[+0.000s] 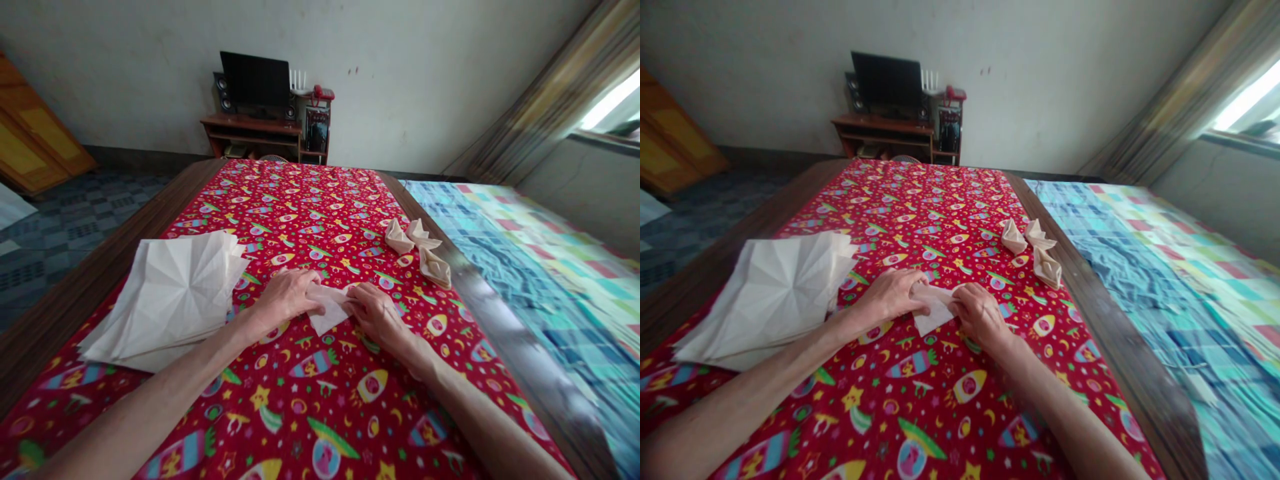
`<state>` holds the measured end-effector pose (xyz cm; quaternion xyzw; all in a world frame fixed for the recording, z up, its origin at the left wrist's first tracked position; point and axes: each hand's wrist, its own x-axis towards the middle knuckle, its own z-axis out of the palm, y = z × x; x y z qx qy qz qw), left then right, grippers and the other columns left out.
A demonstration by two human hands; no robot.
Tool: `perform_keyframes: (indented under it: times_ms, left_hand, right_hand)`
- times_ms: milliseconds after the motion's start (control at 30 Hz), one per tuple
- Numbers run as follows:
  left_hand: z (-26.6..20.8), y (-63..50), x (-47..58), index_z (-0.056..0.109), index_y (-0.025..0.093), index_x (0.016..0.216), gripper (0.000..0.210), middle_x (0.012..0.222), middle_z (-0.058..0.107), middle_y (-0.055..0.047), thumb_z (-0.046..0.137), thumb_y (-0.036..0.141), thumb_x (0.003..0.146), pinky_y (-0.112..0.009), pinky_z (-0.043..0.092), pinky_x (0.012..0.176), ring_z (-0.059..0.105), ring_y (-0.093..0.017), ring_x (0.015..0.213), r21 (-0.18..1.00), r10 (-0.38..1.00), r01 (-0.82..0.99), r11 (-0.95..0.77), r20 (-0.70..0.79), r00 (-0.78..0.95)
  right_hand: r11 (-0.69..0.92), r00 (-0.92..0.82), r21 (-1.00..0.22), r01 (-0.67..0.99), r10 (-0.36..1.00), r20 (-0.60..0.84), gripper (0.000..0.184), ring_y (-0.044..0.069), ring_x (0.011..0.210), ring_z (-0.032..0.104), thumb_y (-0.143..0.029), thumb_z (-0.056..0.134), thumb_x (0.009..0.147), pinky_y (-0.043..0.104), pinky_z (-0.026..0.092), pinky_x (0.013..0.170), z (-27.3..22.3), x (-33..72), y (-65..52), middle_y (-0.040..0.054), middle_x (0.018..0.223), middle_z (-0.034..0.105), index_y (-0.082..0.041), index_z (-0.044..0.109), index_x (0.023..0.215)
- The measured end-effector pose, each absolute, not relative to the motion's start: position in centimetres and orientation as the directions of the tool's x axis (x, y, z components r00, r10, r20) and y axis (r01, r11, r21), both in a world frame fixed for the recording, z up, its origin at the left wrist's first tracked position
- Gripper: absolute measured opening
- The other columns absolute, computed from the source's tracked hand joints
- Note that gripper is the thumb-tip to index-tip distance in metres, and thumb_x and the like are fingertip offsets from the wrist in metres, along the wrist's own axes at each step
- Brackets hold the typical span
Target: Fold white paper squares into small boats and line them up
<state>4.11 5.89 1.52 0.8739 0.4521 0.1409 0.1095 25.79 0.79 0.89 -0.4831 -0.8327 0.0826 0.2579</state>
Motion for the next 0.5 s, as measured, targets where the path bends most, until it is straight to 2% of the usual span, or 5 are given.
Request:
perform_keyframes:
  times_ms: [100, 167, 300, 400, 500]
  left_hand:
    - [1.5, 4.7, 4.0, 0.058, 0.022, 0.092, 0.041, 0.088, 0.068, -0.001, 0.075, 0.050, 0.066, -0.034, 0.042, 0.079, 0.062, -0.023, 0.087, 0.285, 0.861, 0.813, -0.508, 0.180, 0.475]
    - [1.3, 4.2, 3.9, 0.058, 0.022, 0.089, 0.037, 0.088, 0.067, -0.001, 0.075, 0.048, 0.068, -0.033, 0.042, 0.078, 0.062, -0.022, 0.085, 0.279, 0.867, 0.821, -0.498, 0.200, 0.457]
    - [0.9, 4.5, 3.7, 0.059, 0.020, 0.081, 0.026, 0.081, 0.063, 0.001, 0.073, 0.041, 0.073, -0.027, 0.041, 0.070, 0.059, -0.017, 0.077, 0.337, 0.853, 0.783, -0.522, 0.223, 0.473]
    - [0.5, 5.1, 3.5, 0.060, 0.019, 0.074, 0.017, 0.074, 0.060, 0.001, 0.072, 0.031, 0.074, -0.024, 0.040, 0.063, 0.057, -0.014, 0.070, 0.433, 0.856, 0.739, -0.516, 0.234, 0.461]
    - [0.2, 5.5, 3.2, 0.062, 0.018, 0.073, 0.010, 0.074, 0.060, 0.001, 0.072, 0.021, 0.074, -0.023, 0.041, 0.064, 0.057, -0.014, 0.069, 0.498, 0.840, 0.679, -0.539, 0.258, 0.478]
  right_hand:
    - [0.615, -0.528, -0.318, 0.722, 0.786, 0.323, 0.016, 0.015, 0.073, 0.052, -0.024, 0.045, 0.093, 0.026, 0.038, 0.065, 1.2, 26.1, 2.1, 0.0037, 0.078, 0.057, -0.018, 0.055, 0.082]
    - [0.633, -0.556, -0.322, 0.704, 0.773, 0.304, 0.014, 0.015, 0.073, 0.052, -0.026, 0.049, 0.092, 0.025, 0.038, 0.065, 1.2, 26.2, 2.7, 0.0032, 0.080, 0.057, -0.018, 0.055, 0.083]
    - [0.571, -0.487, -0.400, 0.717, 0.820, 0.300, 0.014, 0.014, 0.072, 0.052, -0.032, 0.060, 0.086, 0.024, 0.038, 0.064, 0.7, 25.8, 2.8, 0.0016, 0.080, 0.057, -0.018, 0.057, 0.084]
    - [0.506, -0.408, -0.503, 0.701, 0.863, 0.298, 0.010, 0.013, 0.069, 0.053, -0.027, 0.063, 0.083, 0.023, 0.038, 0.061, 0.3, 25.4, 2.7, 0.0004, 0.077, 0.058, -0.018, 0.059, 0.081]
    - [0.506, -0.385, -0.558, 0.658, 0.863, 0.329, 0.007, 0.013, 0.066, 0.053, -0.023, 0.062, 0.083, 0.023, 0.038, 0.059, -0.1, 25.4, 2.7, 0.0002, 0.075, 0.058, -0.019, 0.061, 0.078]
